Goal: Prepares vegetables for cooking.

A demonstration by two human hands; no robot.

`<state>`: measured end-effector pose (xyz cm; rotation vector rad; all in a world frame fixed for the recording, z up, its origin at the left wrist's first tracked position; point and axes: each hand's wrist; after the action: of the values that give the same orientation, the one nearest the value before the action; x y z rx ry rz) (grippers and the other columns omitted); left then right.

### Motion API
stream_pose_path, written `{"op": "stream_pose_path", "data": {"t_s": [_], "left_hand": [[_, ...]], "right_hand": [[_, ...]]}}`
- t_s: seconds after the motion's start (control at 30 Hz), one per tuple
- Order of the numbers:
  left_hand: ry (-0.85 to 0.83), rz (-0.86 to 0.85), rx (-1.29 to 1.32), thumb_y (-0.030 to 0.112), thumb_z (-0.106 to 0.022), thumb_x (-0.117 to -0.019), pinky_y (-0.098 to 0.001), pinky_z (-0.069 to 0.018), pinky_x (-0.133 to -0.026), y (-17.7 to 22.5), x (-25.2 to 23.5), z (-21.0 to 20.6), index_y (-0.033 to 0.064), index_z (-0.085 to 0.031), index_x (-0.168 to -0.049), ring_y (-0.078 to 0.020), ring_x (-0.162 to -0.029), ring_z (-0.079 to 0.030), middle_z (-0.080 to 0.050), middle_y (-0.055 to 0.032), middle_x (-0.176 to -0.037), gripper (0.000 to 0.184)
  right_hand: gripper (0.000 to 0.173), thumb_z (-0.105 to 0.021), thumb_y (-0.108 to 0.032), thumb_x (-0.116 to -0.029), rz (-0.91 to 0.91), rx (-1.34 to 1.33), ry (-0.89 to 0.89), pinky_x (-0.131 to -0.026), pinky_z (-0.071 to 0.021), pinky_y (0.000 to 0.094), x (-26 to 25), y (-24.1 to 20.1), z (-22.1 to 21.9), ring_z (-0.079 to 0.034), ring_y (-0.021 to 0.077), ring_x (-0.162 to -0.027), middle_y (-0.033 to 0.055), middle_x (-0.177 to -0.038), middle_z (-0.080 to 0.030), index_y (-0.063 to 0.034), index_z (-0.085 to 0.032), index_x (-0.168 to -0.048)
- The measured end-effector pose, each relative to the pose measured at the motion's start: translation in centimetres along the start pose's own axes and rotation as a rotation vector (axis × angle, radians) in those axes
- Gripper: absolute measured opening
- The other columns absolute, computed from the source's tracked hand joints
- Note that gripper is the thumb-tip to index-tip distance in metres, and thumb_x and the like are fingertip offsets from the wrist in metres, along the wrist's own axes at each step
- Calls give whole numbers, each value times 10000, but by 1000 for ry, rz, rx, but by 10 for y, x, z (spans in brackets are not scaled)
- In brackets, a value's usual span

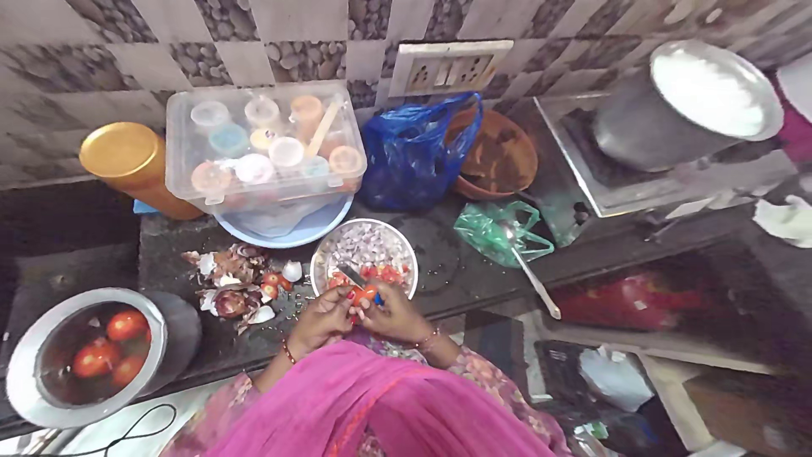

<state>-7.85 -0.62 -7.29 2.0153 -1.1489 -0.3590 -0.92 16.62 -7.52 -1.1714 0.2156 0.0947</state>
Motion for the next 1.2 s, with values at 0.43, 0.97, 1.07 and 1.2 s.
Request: {"op": "stream_pose_path", "data": {"t_s": [0.43, 0.97, 1.07, 1.2], "left_hand": [[232, -38, 53, -41, -486, -912, -141, -528, -612, -5, 1, -3, 102, -674, -1038, 22, -652, -627, -711, 62, -830, 268], [145, 17, -77, -10, -531, -898, -105, -475, -530, 2, 10, 7, 173, -719, -988, 67, -581, -573, -700, 122, -786, 278], [165, 31, -59, 0, -537, -904, -105, -463, -499, 2, 9, 6, 193, -725, -931, 63, -543, -556, -677, 122, -724, 270], [219, 34, -61, -11, -519, -885, -113, -466, -514, 0, 8, 4, 185, -711, -930, 62, -545, -550, -673, 126, -718, 278]], "right_hand": [[402, -628, -367, -949, -220, 75, 11, -590, -468, 266, 0, -1, -9, -542, 56, -614, 12, -664, -573, 18, -642, -834], [380, -546, -332, -997, -211, 138, -115, -581, -479, 344, -3, -7, -11, -558, 132, -609, 53, -671, -572, 21, -639, -891], [419, -501, -358, -1015, -234, 150, -106, -551, -457, 362, -1, -8, -13, -541, 137, -575, 35, -621, -534, -7, -623, -820], [458, -467, -366, -1031, -249, 150, -118, -570, -457, 375, -1, -10, -14, -552, 145, -590, 40, -623, -542, -7, -639, -804]]}}
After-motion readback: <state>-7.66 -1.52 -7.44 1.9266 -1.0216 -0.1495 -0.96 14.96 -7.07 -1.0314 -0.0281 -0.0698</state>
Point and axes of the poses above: each hand's wrist, its own x-axis away from the middle knuckle, its own z-axis out of the back of the hand, y = z × x
